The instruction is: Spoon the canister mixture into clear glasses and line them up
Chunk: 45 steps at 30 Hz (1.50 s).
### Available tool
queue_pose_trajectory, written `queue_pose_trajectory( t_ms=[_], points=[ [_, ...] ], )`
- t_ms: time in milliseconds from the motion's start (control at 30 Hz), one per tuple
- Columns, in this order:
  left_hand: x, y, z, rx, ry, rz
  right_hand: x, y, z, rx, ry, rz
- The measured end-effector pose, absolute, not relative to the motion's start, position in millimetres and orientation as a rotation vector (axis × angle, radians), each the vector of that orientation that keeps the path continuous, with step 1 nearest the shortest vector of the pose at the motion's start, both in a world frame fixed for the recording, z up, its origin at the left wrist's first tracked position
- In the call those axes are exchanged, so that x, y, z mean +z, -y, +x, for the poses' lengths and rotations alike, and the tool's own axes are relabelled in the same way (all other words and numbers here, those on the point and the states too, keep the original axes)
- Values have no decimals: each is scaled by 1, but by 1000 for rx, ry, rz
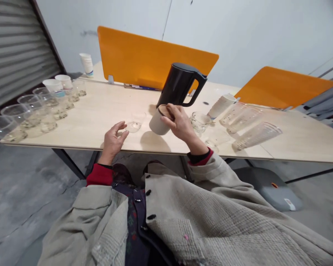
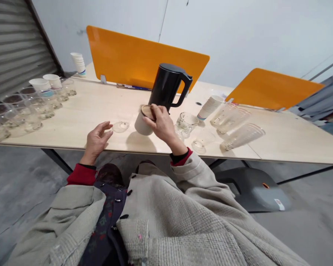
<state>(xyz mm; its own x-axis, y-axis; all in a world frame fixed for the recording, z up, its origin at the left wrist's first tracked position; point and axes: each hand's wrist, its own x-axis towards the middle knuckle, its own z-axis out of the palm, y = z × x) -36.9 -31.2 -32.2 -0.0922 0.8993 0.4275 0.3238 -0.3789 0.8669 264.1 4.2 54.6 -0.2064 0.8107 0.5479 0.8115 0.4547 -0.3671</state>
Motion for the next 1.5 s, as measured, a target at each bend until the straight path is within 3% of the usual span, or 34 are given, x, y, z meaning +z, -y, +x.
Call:
queue_pose_trajectory(
  t_ms=[200,567,933,1500],
  points=[
    [-35,28,-31,1494,-1548,1783,74,-71,268,-145,1904,-1436],
    [-31,33,-28,1467,-1618,1864,55,-162,187,-2,2092,-1463],
    [-36,34,-27,1547,-1566,1907,23,-187,164,105,2139,-1394],
    [-34,32,-29,1494,-1595,1906,37,-185,178,191,2242,-1345]
  ],
)
